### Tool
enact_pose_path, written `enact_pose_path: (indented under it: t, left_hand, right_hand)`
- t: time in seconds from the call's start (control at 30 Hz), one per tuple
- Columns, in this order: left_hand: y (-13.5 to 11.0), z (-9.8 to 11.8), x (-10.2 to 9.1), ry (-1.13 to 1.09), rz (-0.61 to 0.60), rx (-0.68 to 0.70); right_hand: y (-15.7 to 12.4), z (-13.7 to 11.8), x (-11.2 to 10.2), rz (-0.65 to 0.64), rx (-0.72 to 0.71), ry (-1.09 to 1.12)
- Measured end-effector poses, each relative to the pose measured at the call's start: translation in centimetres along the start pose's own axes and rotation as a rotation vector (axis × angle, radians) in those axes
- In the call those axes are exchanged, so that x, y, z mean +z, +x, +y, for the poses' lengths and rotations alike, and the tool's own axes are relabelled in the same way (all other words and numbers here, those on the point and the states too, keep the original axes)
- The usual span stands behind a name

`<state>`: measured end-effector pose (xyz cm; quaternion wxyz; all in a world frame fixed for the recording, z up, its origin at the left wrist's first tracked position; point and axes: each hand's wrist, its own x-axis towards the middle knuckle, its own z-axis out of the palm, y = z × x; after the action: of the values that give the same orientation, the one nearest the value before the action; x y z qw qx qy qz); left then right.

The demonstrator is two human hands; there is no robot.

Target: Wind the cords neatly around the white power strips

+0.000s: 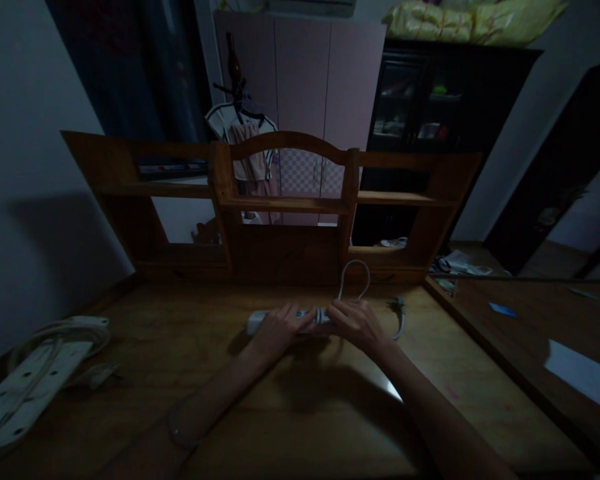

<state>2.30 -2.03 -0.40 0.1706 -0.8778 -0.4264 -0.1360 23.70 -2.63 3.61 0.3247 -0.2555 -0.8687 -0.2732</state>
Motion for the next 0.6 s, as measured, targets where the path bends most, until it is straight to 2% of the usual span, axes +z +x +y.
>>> enact_pose_path:
  t: [0.17, 0.37, 0.5, 0.6]
  left_hand:
    - [0.0, 0.6, 0.1, -0.019, 0.057, 0.211]
    - [-0.4, 1.1, -0.3, -0.045, 0.193, 0.466]
    - [-0.9, 1.5, -1.2, -0.151, 0.312, 0.477]
    - [-1.1, 1.4, -1.9, -0.268, 0.355, 0.365]
  right_hand:
    - [-0.3, 0.8, -0.1, 0.013, 0.107, 0.056]
    - [-0.9, 2.0, 0.9, -0.047, 0.454, 0.259]
    - [-1.0, 2.2, 1.8, -0.072, 0.560, 0.426]
    - [-1.0, 2.1, 2.6, -0.092, 0.611, 0.510]
